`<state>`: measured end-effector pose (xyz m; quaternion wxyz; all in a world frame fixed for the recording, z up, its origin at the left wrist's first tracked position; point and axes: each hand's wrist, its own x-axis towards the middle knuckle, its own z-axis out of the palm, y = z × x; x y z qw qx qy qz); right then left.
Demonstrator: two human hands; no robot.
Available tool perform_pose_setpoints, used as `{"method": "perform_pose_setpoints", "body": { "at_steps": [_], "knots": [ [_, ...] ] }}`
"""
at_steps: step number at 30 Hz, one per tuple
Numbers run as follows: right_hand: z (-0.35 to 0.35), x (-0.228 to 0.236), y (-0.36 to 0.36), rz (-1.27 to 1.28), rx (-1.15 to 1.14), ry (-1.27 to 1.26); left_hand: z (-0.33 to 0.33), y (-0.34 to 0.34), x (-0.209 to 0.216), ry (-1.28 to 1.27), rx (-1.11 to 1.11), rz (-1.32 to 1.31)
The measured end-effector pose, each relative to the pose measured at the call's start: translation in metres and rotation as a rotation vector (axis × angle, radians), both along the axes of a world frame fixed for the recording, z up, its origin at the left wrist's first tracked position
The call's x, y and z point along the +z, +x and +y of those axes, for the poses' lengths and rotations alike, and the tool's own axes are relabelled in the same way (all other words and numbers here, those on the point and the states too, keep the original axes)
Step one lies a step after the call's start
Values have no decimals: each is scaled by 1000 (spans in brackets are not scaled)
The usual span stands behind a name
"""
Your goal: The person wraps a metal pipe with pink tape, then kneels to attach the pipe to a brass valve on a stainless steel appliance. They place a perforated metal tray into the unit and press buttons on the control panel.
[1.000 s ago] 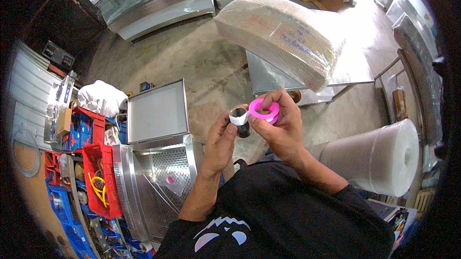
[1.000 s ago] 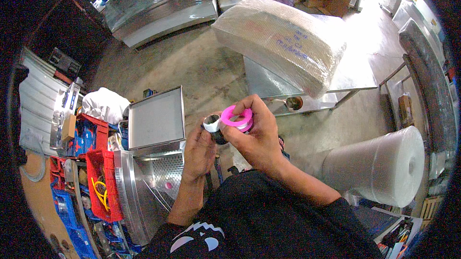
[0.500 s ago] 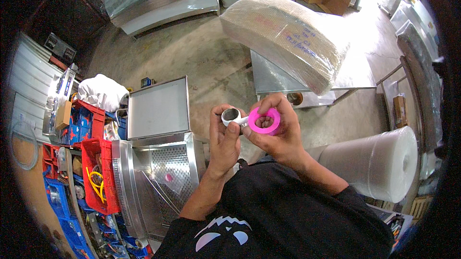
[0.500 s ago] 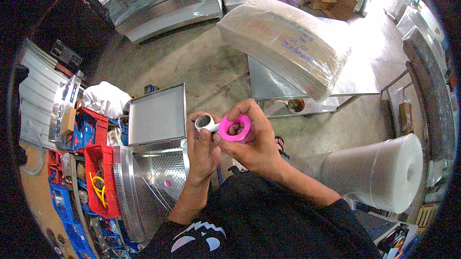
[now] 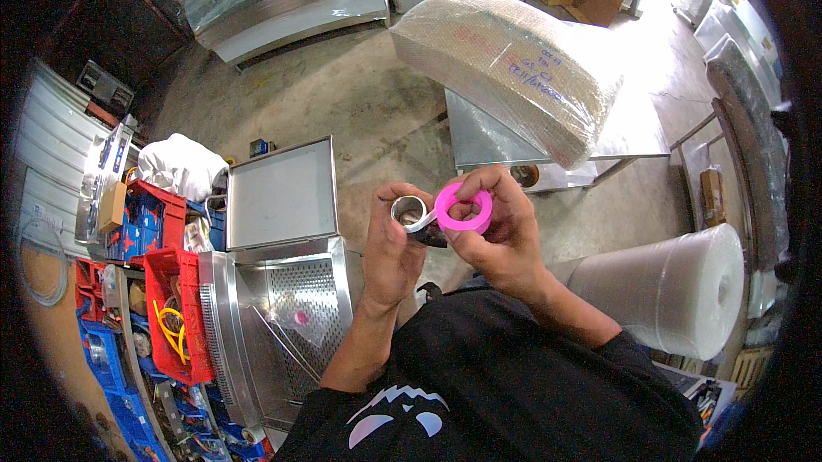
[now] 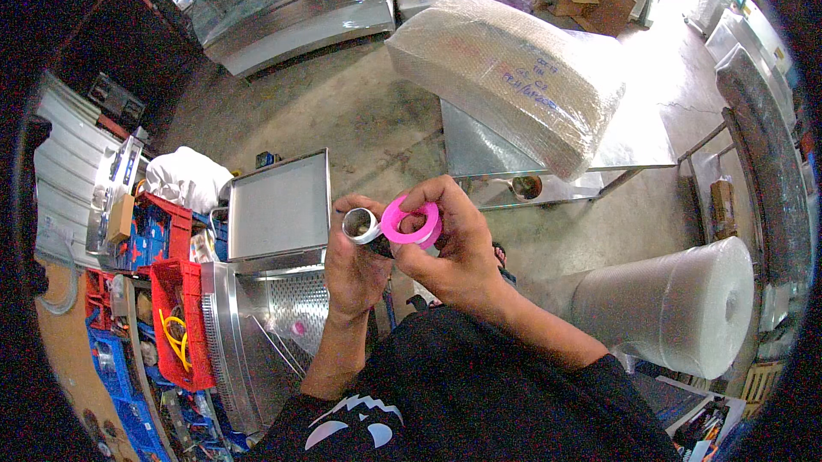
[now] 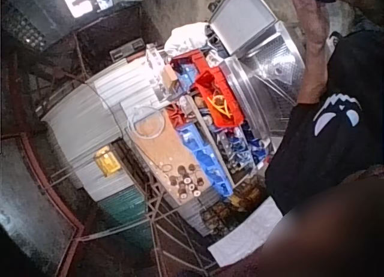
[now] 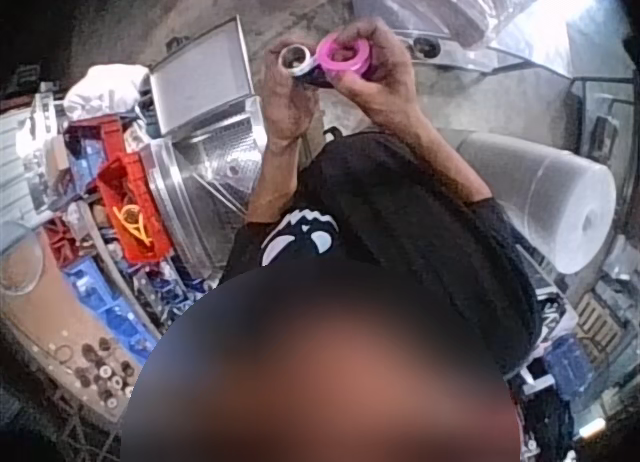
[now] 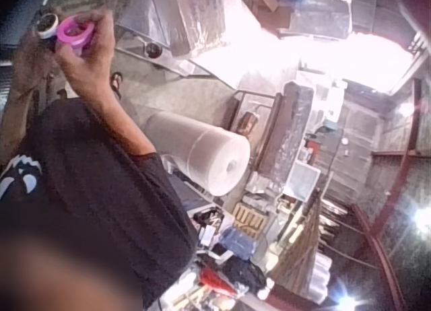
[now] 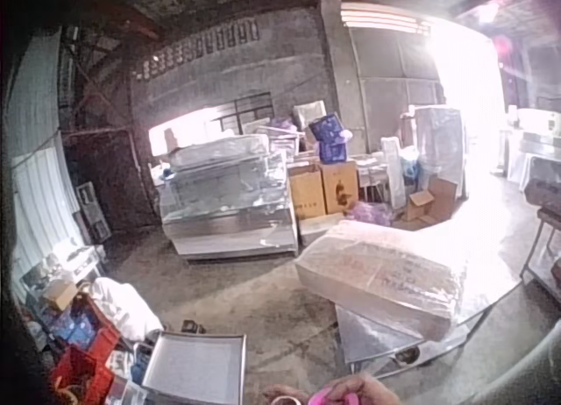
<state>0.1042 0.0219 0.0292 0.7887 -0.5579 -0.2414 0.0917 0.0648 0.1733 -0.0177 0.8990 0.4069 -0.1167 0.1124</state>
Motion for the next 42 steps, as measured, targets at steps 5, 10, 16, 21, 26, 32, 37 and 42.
{"method": "perform_pose_setpoints", "body": {
  "at_steps": [5, 10, 16, 21, 26, 32, 37, 42],
  "knots": [
    [0, 4, 0, 54, 39, 78, -2, -1, 1, 149, 45, 45],
    [-3, 3, 4, 60, 48, 30, -4, 3, 3, 219, 121, 7],
    [-6, 1, 8, 35, 103, 43, -8, 0, 9, 128, 65, 72],
    [-2, -2, 2, -43, 13, -5, -5, -4, 14, -5, -32, 177],
    [-4, -2, 0, -29, -9, 112, -11, -5, 13, 170, 27, 124],
    [-12, 2, -3, 93, 13, 174, -21, -9, 14, 205, 60, 173],
    [-17, 0, 4, 66, 62, 121, -25, -5, 13, 130, -43, 136],
    [-20, -2, 7, 173, 13, 118, -23, -4, 9, 92, -36, 186]
  ]
}}
